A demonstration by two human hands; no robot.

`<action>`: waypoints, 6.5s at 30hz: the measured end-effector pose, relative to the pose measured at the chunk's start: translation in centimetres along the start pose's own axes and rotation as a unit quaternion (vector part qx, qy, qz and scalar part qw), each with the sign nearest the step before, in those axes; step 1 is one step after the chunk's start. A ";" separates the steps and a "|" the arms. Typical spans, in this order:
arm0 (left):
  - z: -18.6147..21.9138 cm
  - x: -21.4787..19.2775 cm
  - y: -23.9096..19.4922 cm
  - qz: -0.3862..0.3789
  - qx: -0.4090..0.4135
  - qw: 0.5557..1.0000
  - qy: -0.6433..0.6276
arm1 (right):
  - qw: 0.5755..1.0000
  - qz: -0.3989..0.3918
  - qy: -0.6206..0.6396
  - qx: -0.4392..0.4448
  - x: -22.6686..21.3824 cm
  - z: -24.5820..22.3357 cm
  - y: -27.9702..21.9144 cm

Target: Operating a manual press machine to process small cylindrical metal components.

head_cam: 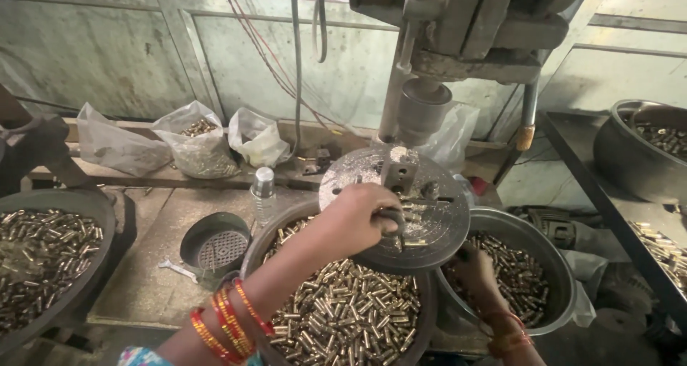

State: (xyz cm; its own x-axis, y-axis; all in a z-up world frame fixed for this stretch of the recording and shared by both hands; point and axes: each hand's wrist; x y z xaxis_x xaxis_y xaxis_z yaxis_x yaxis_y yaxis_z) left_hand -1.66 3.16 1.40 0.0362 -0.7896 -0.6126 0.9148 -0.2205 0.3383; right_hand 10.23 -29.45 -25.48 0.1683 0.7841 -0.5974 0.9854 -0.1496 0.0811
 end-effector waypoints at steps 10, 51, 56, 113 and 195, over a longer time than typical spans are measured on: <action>0.1 -1.8 0.3 0.026 -0.052 0.998 -0.006 | 0.943 0.137 0.302 0.042 -9.2 -16.7 -7.3; -1.3 0.7 2.4 0.204 0.026 0.978 0.026 | 0.926 0.279 0.088 -0.238 -4.6 -24.2 -9.5; -0.8 0.0 3.0 0.146 -0.012 0.987 -0.069 | 0.803 0.407 0.039 -0.434 -11.0 -29.1 -2.9; 0.6 -2.5 0.3 0.001 -0.213 0.970 -0.114 | 0.929 0.161 0.322 -0.084 -7.1 -15.2 -6.1; 0.0 3.6 1.6 0.272 0.144 0.951 0.027 | 0.969 -0.054 -0.120 -0.207 0.3 6.3 6.8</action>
State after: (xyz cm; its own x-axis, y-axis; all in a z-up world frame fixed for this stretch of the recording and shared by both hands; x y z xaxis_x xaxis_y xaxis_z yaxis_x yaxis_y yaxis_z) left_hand -0.08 -0.04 -0.27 0.5011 -0.8026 -0.3237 0.6071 0.0595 0.7924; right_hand 16.81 -34.07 -30.13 0.1021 0.6112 -0.7848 0.9312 0.2189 0.2916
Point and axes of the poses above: each hand's wrist, its own y-axis towards the middle knuckle, its own x-axis out of the palm, z = x × y, and after that the axes turned 10 degrees about z, right-handed
